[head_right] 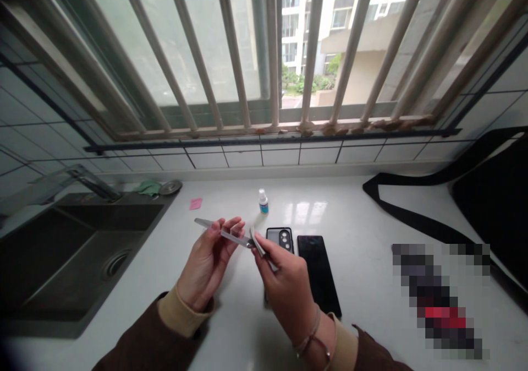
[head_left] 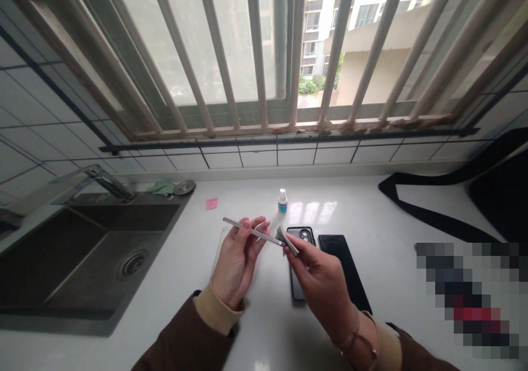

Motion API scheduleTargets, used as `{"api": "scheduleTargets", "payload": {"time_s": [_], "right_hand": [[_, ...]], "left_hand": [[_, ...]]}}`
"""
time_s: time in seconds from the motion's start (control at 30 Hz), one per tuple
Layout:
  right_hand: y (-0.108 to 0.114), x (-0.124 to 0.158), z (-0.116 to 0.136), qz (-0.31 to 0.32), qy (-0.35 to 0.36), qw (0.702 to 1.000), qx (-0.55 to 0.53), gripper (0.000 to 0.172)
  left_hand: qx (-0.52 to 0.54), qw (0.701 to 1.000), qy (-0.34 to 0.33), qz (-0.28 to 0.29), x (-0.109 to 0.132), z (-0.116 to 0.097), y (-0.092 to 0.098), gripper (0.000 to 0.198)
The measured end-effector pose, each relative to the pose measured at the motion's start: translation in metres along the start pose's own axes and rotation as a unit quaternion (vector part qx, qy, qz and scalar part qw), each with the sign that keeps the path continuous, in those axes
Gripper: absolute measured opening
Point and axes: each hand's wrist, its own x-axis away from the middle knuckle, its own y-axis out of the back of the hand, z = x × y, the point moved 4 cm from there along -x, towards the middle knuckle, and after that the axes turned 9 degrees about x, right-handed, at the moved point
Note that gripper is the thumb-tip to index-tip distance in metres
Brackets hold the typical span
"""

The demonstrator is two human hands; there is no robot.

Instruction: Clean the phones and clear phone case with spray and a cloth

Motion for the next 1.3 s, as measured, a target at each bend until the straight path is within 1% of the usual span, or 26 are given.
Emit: {"api": "scheduleTargets", "payload": {"time_s": [0.07,0.13,0.2,0.27,0.33,0.4,0.47,0.53,0.63,0.7,0.77,0.83,0.9,0.97,1.03,1.07,1.13,1.23,1.3], "right_hand": [[-0.006,0.0,-0.012,0.027,-0.086,0.995,-0.051,0.035],[-0.013,0.001,-0.022,0.052,-0.157,0.981,-0.104,0.04],[-0.018,0.003,-0.029,0.063,-0.219,0.959,-0.167,0.044],[-0.021,0.004,-0.031,0.058,-0.269,0.93,-0.242,0.047],[-0.023,0.004,-0.03,0.047,-0.305,0.9,-0.308,0.049],[-0.023,0.004,-0.027,0.037,-0.328,0.878,-0.347,0.05],[-0.023,0.003,-0.026,0.031,-0.337,0.87,-0.36,0.05],[-0.023,0.003,-0.026,0.033,-0.33,0.873,-0.357,0.049],[-0.026,0.004,-0.029,0.046,-0.321,0.878,-0.353,0.05],[-0.028,0.004,-0.032,0.054,-0.324,0.872,-0.362,0.052],[-0.03,0.004,-0.034,0.058,-0.331,0.864,-0.376,0.053],[-0.031,0.002,-0.034,0.058,-0.338,0.856,-0.387,0.054],[-0.031,-0.001,-0.032,0.057,-0.341,0.85,-0.398,0.053],[-0.031,-0.003,-0.029,0.064,-0.34,0.839,-0.42,0.05],[-0.032,-0.004,-0.025,0.074,-0.343,0.824,-0.444,0.047],[-0.033,-0.005,-0.023,0.077,-0.347,0.819,-0.451,0.046],[-0.033,-0.004,-0.021,0.077,-0.357,0.814,-0.452,0.043],[-0.032,-0.003,-0.022,0.067,-0.368,0.816,-0.44,0.041],[-0.032,-0.002,-0.023,0.064,-0.364,0.821,-0.435,0.042]], "left_hand": [[-0.023,0.999,-0.042,-0.001,0.0,-0.001,0.0,0.043],[-0.05,0.994,-0.093,0.018,0.002,-0.003,0.0,0.052],[-0.078,0.986,-0.142,0.049,0.004,-0.003,-0.001,0.057],[-0.106,0.976,-0.176,0.077,0.006,-0.003,-0.002,0.058],[-0.136,0.965,-0.204,0.091,0.008,-0.004,-0.003,0.058],[-0.164,0.953,-0.235,0.095,0.009,-0.007,-0.004,0.059],[-0.182,0.945,-0.255,0.091,0.007,-0.01,-0.003,0.059],[-0.188,0.945,-0.258,0.075,0.002,-0.013,0.0,0.057],[-0.178,0.957,-0.226,0.047,-0.005,-0.012,0.005,0.056],[-0.157,0.97,-0.184,0.036,-0.008,-0.009,0.007,0.056],[-0.132,0.979,-0.148,0.037,-0.007,-0.006,0.007,0.056],[-0.112,0.984,-0.126,0.055,-0.004,-0.004,0.003,0.055],[-0.095,0.987,-0.101,0.085,0.001,-0.003,-0.002,0.054],[-0.085,0.988,-0.059,0.112,0.006,0.0,-0.008,0.054],[-0.08,0.989,-0.016,0.125,0.011,0.003,-0.012,0.057],[-0.078,0.989,0.0,0.123,0.012,0.005,-0.013,0.058],[-0.065,0.992,0.018,0.104,0.013,0.007,-0.012,0.059],[-0.044,0.997,0.037,0.056,0.01,0.011,-0.008,0.049],[-0.045,0.997,0.059,0.027,0.007,0.015,-0.005,0.047]]}}
